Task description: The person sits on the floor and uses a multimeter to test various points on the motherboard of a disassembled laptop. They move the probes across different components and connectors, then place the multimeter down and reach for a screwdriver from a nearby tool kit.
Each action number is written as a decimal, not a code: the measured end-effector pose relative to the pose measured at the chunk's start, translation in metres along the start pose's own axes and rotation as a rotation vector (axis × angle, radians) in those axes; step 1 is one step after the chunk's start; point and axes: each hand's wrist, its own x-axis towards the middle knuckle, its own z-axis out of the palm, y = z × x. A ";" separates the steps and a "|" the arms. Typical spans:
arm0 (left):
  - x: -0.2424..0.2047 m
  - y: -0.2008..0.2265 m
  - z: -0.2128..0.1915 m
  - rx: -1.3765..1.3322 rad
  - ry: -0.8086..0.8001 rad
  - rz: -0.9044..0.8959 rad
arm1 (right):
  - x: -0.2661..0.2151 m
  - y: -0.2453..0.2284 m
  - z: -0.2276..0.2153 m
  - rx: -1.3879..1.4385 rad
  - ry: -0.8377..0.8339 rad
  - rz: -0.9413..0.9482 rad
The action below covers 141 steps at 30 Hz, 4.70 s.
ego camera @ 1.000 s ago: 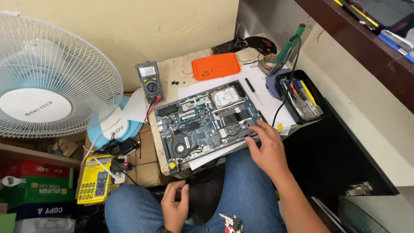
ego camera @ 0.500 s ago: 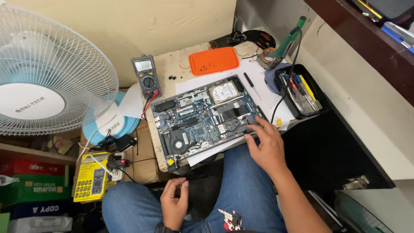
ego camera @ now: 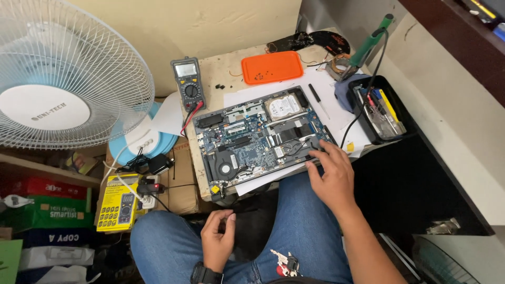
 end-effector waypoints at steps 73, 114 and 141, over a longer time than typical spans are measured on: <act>-0.006 -0.008 0.022 0.028 0.053 0.144 | 0.016 0.052 -0.144 0.031 0.361 0.155; -0.024 0.090 0.146 -0.209 -0.794 0.176 | 0.203 0.168 -0.092 0.048 -0.354 0.732; -0.023 0.071 0.155 -0.131 -0.809 0.115 | 0.194 0.149 -0.112 0.074 -0.290 0.647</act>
